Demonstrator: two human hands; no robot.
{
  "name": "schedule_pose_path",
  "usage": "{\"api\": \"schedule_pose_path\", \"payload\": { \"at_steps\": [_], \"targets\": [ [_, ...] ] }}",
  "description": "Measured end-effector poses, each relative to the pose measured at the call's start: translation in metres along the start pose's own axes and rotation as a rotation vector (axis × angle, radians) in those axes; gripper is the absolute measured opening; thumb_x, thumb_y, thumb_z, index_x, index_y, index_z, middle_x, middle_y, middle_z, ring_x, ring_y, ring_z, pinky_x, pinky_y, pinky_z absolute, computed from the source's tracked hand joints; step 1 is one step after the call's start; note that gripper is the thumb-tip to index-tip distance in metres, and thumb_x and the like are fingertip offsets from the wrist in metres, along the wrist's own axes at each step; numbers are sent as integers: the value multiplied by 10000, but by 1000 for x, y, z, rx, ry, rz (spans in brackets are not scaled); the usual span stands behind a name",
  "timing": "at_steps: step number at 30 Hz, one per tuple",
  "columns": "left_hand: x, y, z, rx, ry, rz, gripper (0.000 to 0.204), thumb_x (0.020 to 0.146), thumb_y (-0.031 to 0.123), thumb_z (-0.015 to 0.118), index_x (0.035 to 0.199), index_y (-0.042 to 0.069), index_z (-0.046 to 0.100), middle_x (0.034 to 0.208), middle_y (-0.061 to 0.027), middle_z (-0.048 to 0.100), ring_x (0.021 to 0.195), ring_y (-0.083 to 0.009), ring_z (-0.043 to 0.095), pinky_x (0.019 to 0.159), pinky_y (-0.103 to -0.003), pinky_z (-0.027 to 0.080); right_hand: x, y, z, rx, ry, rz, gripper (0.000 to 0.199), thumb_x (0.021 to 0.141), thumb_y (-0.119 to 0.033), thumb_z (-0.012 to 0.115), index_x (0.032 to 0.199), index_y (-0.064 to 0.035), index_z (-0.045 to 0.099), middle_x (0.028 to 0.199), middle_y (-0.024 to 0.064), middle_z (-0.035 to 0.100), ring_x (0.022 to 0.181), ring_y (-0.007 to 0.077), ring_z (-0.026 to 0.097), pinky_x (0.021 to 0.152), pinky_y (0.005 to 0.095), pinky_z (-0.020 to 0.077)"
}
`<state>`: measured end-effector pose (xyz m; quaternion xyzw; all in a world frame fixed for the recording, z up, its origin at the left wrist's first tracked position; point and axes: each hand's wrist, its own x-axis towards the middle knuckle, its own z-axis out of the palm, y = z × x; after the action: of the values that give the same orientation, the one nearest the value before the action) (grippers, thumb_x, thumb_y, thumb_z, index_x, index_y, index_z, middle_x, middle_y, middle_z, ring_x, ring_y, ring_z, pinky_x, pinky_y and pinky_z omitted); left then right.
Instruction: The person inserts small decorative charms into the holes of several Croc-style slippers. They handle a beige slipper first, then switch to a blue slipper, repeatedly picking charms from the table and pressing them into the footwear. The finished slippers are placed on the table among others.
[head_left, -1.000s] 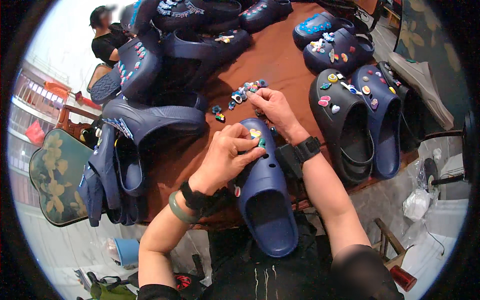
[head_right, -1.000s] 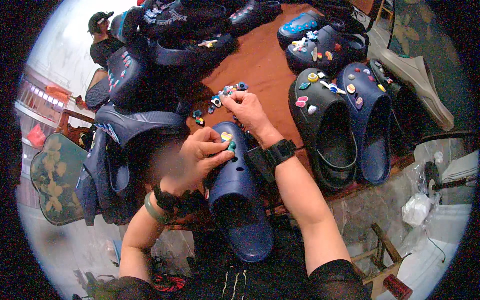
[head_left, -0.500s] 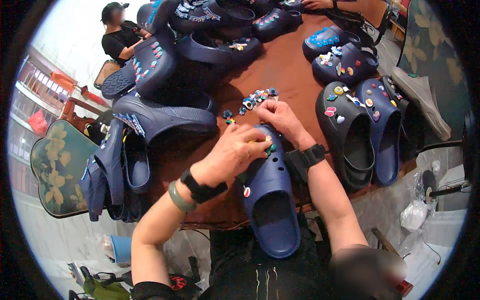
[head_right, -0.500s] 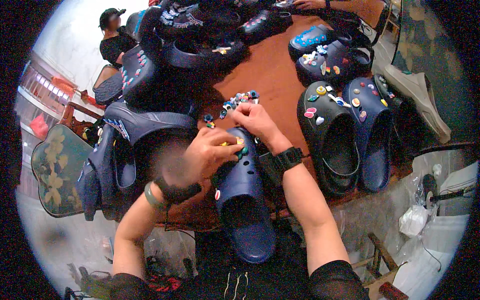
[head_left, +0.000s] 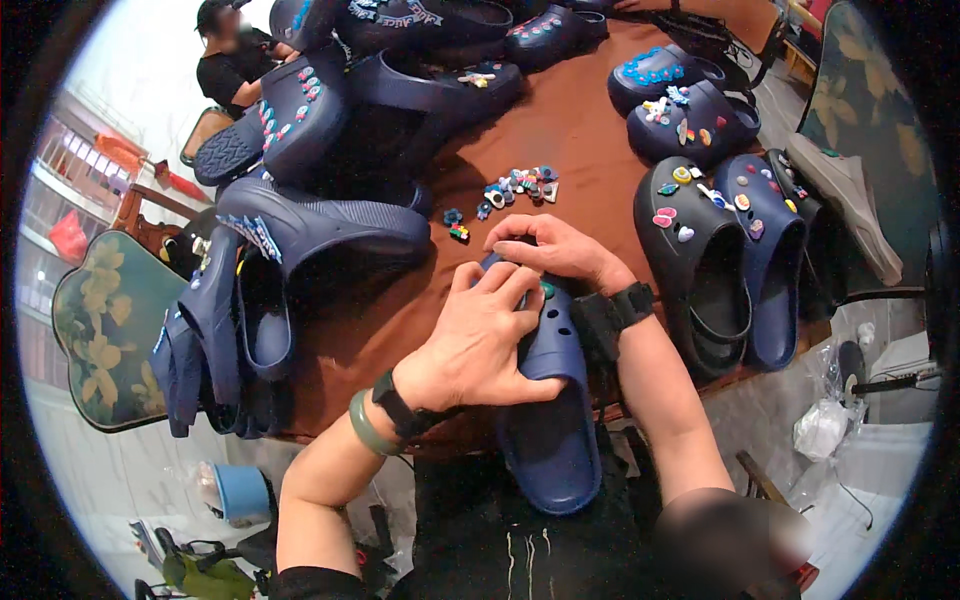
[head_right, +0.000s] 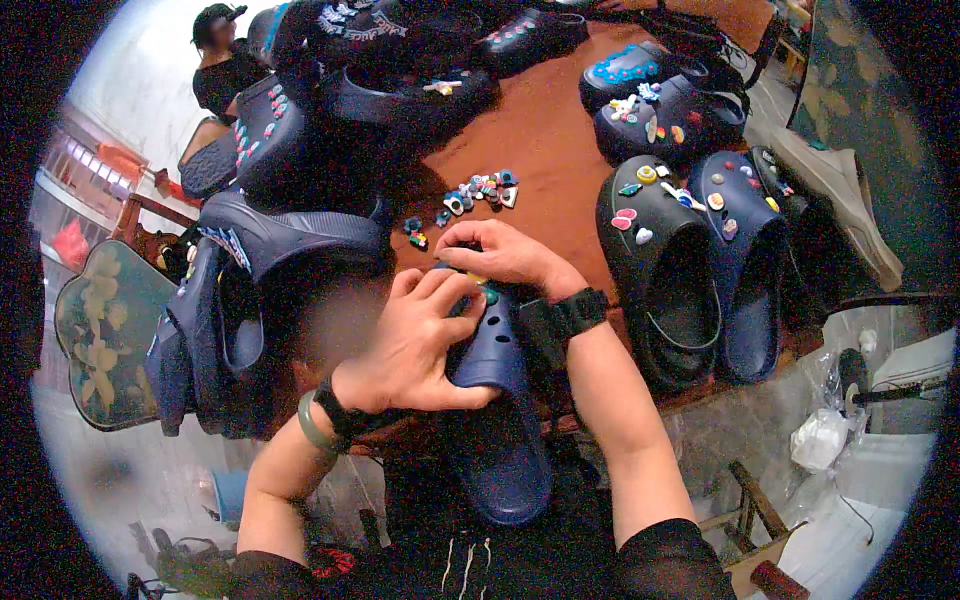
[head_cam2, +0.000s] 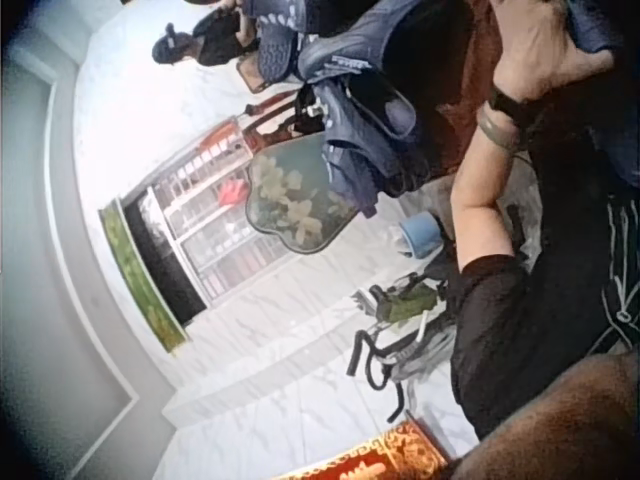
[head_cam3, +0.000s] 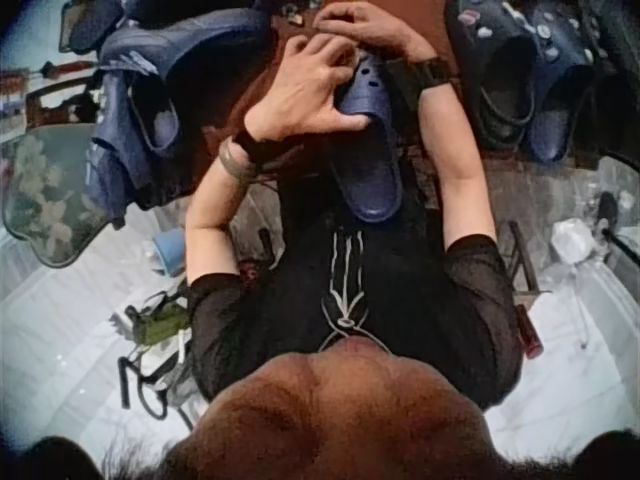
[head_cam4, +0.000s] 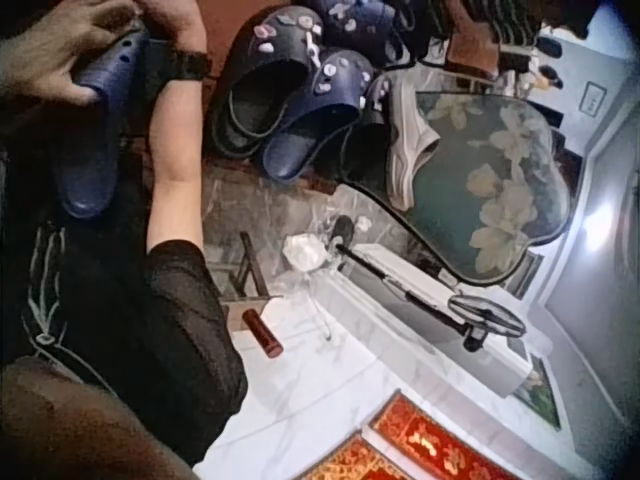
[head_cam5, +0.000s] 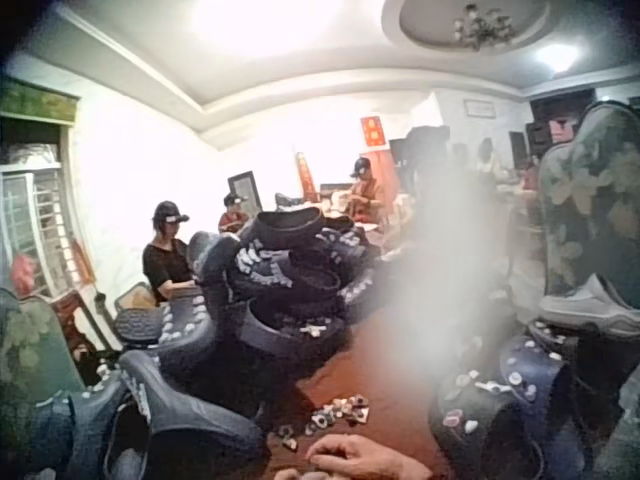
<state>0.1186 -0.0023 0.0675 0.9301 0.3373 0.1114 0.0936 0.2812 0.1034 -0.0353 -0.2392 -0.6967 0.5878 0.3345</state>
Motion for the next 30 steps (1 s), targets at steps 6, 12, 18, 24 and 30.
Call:
{"api": "schedule_pose_path", "payload": {
  "at_steps": [6,12,18,24,30],
  "targets": [
    [-24,-1,32,-116,259,-68,734,594,468,748,1131,-21,638,1177,-151,566,1145,-296,520,930,-431,364,-7,-10,-7,108,-104,28,339,968,-278,589,1180,-18,632,1126,70,657,1063,141,579,951,301,454],
    [-28,1,38,-104,301,-94,771,595,424,759,1220,1,600,1275,-170,553,1203,-329,511,987,-453,365,-20,-11,-37,-17,-345,-180,514,925,-279,663,1351,-38,507,1348,101,521,1293,199,440,1102,345,326],
    [-29,0,39,-108,296,-98,764,609,423,751,1239,25,587,1284,-169,531,1200,-356,488,1011,-473,354,-21,-20,-35,5,-399,-62,578,901,-326,693,1359,-62,460,1348,89,483,1309,201,397,1117,356,285],
    [-13,-1,25,-61,218,-2,798,621,502,722,1212,-14,581,1242,-173,512,1201,-343,437,1005,-475,302,-24,-13,-37,-32,-378,-73,553,916,-350,673,1319,-55,437,1267,73,479,1225,167,422,1071,323,321],
    [-10,-2,14,43,102,-3,893,624,560,688,1231,-78,536,1245,-202,505,1216,-350,422,1016,-483,269,-19,-13,-30,-3,-304,-44,547,927,-331,648,1334,-41,427,1274,77,482,1226,163,428,1062,321,342]
  ]
}}
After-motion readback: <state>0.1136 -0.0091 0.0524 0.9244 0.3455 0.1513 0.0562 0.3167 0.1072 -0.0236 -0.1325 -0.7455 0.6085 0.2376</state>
